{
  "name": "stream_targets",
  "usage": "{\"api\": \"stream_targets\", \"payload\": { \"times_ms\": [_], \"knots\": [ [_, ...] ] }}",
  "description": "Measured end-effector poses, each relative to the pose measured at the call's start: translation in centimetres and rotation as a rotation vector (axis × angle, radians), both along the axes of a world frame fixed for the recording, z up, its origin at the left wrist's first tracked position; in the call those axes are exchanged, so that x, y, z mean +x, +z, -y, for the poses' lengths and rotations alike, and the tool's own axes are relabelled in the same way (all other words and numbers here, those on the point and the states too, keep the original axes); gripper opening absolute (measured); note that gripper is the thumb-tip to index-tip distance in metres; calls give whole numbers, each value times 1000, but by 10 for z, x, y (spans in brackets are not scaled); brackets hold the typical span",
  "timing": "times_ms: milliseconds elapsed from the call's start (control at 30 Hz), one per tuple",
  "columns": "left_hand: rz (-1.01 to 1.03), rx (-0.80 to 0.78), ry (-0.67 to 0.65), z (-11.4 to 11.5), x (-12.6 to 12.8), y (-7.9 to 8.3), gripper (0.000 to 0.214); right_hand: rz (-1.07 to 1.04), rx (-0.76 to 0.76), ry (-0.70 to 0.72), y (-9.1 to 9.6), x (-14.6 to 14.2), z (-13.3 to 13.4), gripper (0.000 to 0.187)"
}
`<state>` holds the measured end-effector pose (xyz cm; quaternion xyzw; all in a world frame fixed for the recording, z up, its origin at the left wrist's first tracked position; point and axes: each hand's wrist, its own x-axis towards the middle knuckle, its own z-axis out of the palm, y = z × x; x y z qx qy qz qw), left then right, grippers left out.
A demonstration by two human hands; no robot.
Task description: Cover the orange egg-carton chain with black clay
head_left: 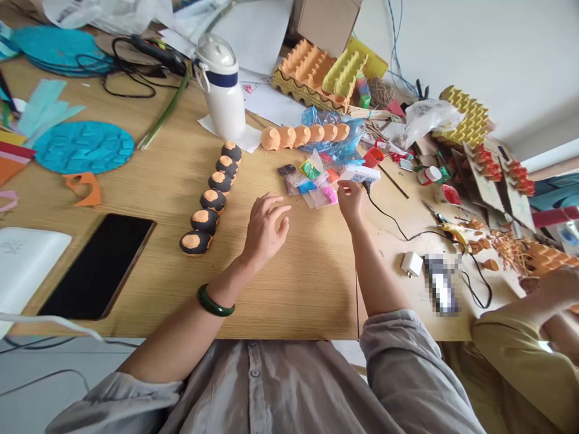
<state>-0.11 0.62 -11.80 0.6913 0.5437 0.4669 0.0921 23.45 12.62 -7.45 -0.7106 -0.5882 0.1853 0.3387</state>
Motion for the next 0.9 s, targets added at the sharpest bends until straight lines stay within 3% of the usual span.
{"api": "stream_targets", "payload": {
  "times_ms": [200, 467, 567, 733, 800, 900],
  "knots": [
    [-5, 57, -44, 7, 3, -4, 26, 283, -98, 7, 4, -3, 0, 33],
    [23, 13, -67, 6, 0, -14, 23, 437, -119, 56, 11, -14, -14, 44],
    [29, -28, -66, 6, 0, -12, 23, 423, -75, 112, 9, -20, -25, 47],
    [72, -55, -80, 8, 1, -10, 23, 223, 7, 173, -3, -34, -43, 52],
    [70, -81, -91, 8, 2, -10, 23, 193, 32, 154, -6, -40, -51, 45],
    [68, -99, -102, 8, 2, -10, 23, 196, 46, 66, -7, -47, -59, 12]
  ]
}}
